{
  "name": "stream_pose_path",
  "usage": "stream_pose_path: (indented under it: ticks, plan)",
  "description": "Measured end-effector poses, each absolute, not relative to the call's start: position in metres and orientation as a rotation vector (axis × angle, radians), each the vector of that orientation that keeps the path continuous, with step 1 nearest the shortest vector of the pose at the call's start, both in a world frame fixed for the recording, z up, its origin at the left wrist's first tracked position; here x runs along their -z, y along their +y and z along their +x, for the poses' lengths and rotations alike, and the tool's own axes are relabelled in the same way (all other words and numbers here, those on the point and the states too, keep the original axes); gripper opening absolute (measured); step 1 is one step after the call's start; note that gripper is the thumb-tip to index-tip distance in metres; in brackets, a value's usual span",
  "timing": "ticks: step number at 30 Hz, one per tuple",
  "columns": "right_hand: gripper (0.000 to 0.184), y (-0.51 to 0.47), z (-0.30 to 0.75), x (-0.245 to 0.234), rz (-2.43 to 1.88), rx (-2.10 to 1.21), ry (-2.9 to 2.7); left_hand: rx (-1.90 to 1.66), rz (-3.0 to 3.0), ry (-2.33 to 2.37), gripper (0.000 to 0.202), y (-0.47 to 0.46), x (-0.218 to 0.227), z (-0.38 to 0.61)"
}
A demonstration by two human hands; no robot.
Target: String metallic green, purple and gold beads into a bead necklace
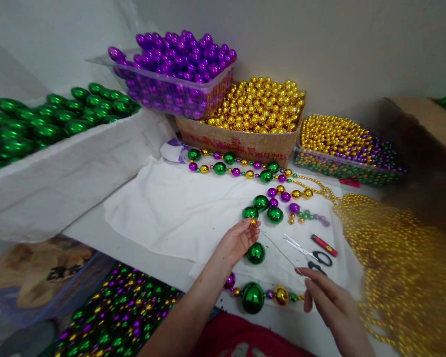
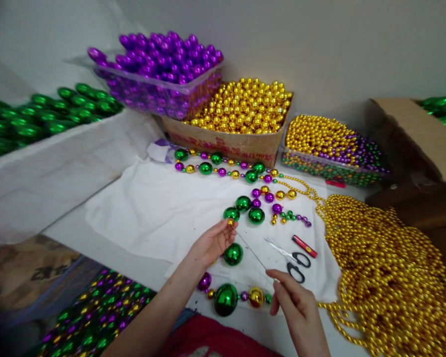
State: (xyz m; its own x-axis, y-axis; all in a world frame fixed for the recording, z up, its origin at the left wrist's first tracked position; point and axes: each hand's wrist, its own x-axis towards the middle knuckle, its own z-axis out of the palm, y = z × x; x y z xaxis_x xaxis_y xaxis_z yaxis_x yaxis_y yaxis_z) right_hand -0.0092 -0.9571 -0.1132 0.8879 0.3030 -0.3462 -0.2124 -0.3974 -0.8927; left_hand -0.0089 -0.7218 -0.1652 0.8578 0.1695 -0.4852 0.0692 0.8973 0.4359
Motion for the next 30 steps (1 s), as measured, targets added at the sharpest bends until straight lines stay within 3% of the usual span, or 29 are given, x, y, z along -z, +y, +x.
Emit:
stream_pose_path:
  ticks: [17, 23, 30]
  plan:
    - [0.048, -0.960, -0.007, 0.125, -1.890, -0.637, -0.146, -0.086, 0.382, 0.620, 0.007, -0.729, 0.149, -0.014]
    - [0.046, -0.927, -0.008, 0.129, -1.784, -0.599, -0.158, -0.065, 0.538, 0.501, 0.023, -0.748, 0.141, -0.018]
    - [0.039, -0.933, 0.010, 0.150, -1.988, -0.582, -0.441, -0.082, 0.886, 0.484, 0.020, -0.764, 0.133, -0.020]
